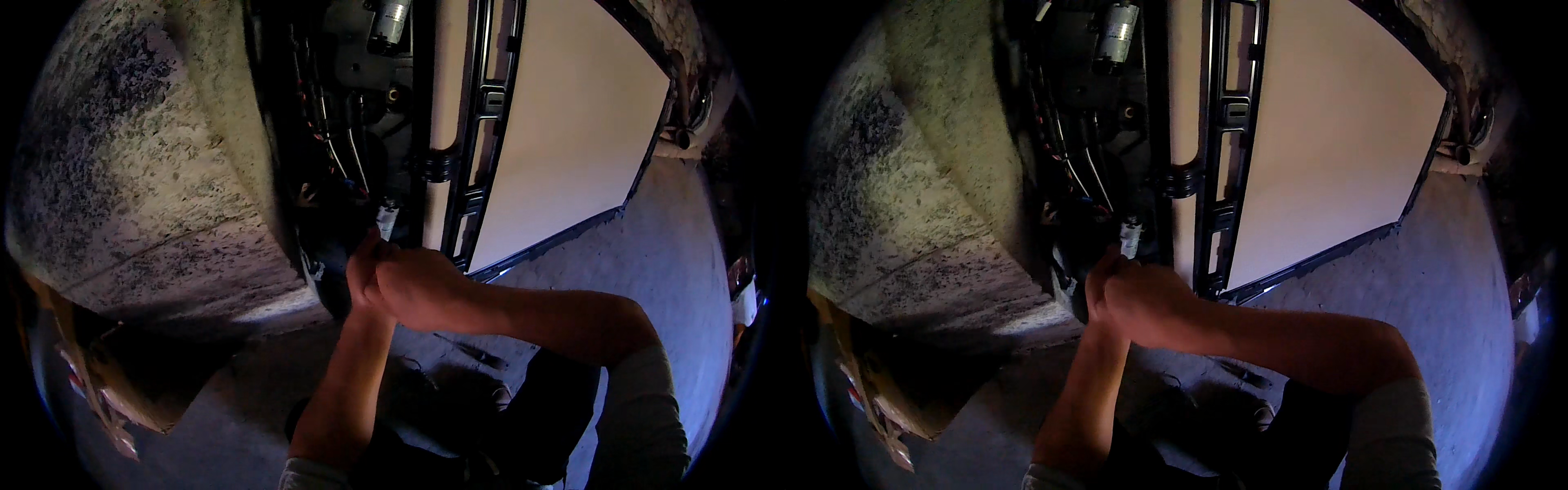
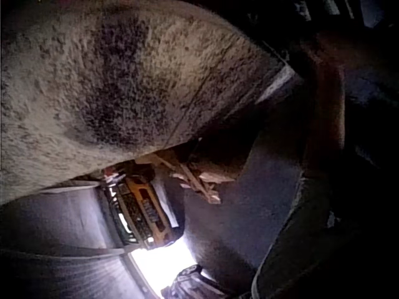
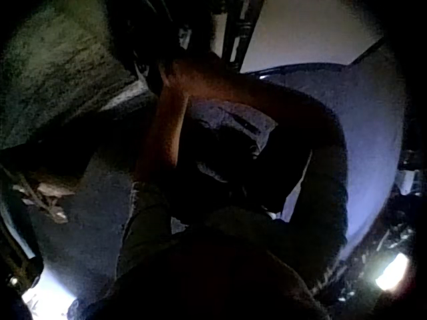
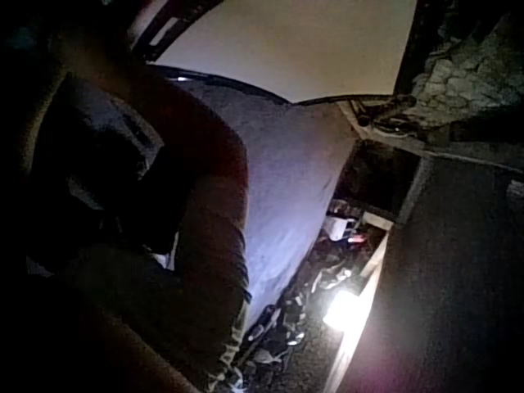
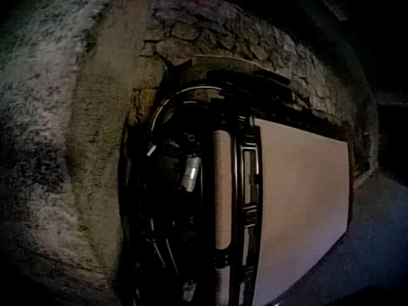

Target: The person works on the internal components and motor of a sunroof assembly using a screwdriver and then picks up the entire frame.

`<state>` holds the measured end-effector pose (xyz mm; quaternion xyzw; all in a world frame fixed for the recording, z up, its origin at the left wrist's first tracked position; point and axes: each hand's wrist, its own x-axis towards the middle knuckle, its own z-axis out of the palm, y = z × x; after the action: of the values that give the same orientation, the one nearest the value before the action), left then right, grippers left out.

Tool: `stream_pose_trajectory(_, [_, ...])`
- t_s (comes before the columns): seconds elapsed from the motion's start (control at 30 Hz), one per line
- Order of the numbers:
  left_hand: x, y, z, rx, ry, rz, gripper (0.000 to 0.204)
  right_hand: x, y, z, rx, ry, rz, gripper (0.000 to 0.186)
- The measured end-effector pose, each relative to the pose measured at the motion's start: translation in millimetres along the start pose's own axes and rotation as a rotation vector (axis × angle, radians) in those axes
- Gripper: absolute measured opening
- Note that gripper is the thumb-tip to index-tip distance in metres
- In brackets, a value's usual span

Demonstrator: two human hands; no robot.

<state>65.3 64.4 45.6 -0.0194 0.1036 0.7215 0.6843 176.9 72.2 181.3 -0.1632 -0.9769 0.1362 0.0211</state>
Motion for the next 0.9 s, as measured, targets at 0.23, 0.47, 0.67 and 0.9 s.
stream_pose_trajectory(0.23, [-14.6, -1.7, 37.2, 0.153, 0.203, 0.046, 0.035, -1.3, 2.3, -5.8, 0.088, 0.002, -0.042, 0.018])
stream_pose_trajectory(0.47, [-14.6, 15.7, 13.3, 0.086, -0.12, -0.131, 0.046, 1.5, 1.2, 0.1, -0.245, 0.103, -0.107, 0.034])
stream_pose_trajectory(0.67, [-9.5, 15.9, 3.0, 0.05, -0.178, -0.183, 0.043, -1.3, 4.0, 5.9, -0.174, 0.135, -0.009, 0.041])
stream_pose_trajectory(0.9, [-17.5, 8.5, -3.9, 0.045, 0.023, -0.106, 0.035, 3.6, 6.6, -0.8, -0.16, -0.073, -0.159, 0.018])
